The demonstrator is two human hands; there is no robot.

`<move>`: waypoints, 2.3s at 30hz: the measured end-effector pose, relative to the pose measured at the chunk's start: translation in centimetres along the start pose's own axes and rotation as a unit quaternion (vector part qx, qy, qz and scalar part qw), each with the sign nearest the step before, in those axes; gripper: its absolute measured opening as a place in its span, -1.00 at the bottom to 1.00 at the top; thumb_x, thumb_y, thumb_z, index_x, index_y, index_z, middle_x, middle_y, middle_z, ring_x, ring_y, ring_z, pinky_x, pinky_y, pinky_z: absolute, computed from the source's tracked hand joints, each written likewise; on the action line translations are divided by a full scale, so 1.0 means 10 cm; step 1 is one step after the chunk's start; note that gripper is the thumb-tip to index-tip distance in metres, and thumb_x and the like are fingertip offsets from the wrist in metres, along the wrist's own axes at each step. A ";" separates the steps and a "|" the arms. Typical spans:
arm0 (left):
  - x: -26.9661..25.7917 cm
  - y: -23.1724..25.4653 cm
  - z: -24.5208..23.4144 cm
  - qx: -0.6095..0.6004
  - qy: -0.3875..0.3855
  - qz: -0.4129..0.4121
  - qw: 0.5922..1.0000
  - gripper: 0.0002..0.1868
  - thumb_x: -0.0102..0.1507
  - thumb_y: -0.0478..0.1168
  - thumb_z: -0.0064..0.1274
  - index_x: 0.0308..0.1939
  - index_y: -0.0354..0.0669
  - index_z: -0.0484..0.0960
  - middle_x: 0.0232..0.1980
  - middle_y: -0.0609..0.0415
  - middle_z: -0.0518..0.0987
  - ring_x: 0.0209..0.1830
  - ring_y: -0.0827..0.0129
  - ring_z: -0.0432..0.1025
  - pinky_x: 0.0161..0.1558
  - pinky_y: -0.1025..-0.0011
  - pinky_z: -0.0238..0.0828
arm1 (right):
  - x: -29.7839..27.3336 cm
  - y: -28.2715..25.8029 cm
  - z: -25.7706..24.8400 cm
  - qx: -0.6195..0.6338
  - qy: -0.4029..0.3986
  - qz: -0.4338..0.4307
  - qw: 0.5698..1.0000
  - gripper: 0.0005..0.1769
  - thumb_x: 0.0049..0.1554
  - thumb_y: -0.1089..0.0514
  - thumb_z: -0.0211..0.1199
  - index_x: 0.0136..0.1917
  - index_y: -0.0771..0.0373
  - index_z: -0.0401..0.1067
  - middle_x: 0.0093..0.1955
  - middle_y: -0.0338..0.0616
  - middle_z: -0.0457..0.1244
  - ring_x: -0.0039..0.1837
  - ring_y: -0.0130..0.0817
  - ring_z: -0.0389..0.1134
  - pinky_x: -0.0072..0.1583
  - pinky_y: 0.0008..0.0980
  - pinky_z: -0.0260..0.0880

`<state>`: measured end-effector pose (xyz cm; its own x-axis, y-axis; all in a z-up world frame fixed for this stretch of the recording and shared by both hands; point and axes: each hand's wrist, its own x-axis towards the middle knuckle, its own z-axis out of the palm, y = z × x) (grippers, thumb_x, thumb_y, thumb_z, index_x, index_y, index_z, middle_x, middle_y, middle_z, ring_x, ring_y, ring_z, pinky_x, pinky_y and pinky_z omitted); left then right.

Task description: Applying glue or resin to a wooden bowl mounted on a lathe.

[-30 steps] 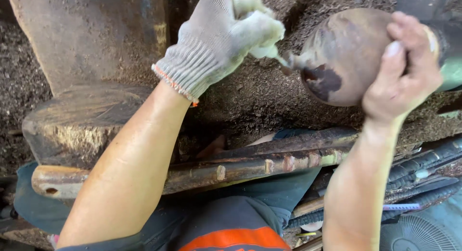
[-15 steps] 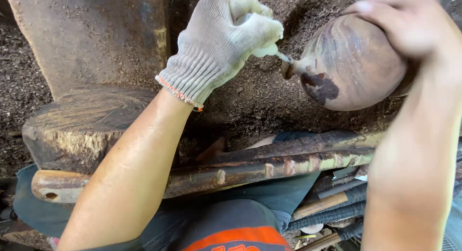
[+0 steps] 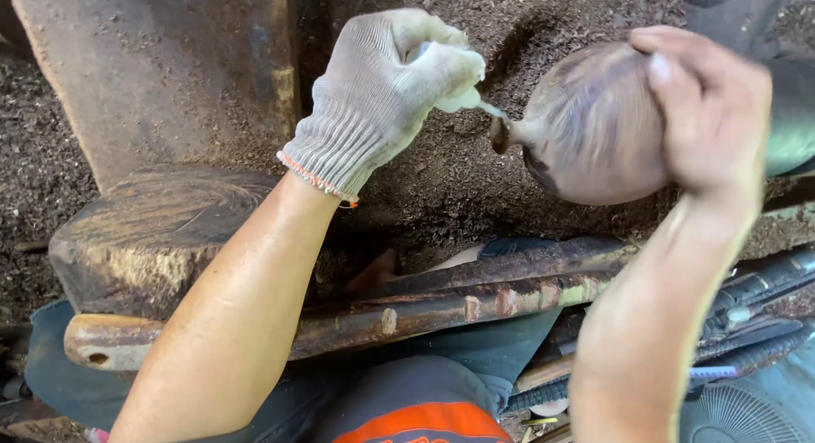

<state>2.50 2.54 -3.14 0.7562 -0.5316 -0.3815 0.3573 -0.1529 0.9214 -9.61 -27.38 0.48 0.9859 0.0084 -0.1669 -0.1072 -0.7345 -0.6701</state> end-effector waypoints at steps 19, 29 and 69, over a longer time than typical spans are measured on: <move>-0.07 0.16 0.08 0.027 -0.059 0.037 0.997 -0.73 0.22 -0.11 0.21 -0.19 -0.29 0.75 -0.33 0.10 0.71 -0.33 0.52 0.60 -0.25 0.55 0.56 | -0.27 -0.06 0.28 -0.034 0.185 -0.097 0.977 -0.65 0.42 0.23 -0.08 0.30 0.45 0.42 0.36 0.17 0.29 0.46 0.03 0.31 0.52 -0.04 0.29; -0.41 0.30 0.42 0.029 -0.078 0.139 0.987 -0.61 0.33 -0.11 0.30 0.12 -0.29 0.66 -0.05 0.06 0.74 -0.06 0.47 0.66 0.00 0.52 0.65 | 0.18 -0.03 0.10 0.084 0.096 0.114 0.985 -0.70 0.55 0.10 0.11 0.16 0.38 0.52 0.03 -0.09 0.41 0.06 -0.30 0.42 0.12 -0.30 0.42; -1.02 0.45 0.93 -0.016 0.040 0.027 0.999 -0.60 0.24 -0.31 0.17 0.12 -0.47 0.63 -0.11 -0.10 0.69 -0.23 0.33 0.61 -0.17 0.44 0.58 | -0.91 0.25 1.56 0.131 -0.350 0.004 0.927 -0.58 0.17 0.01 0.25 0.28 0.12 0.48 0.22 0.01 0.40 0.27 -0.06 0.40 0.29 -0.11 0.38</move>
<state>-8.66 -0.49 5.61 0.8152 -0.4705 -0.3376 0.3316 -0.0988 0.9382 -20.90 -18.75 -10.97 0.6693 0.5104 -0.5399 -0.2320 -0.5468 -0.8045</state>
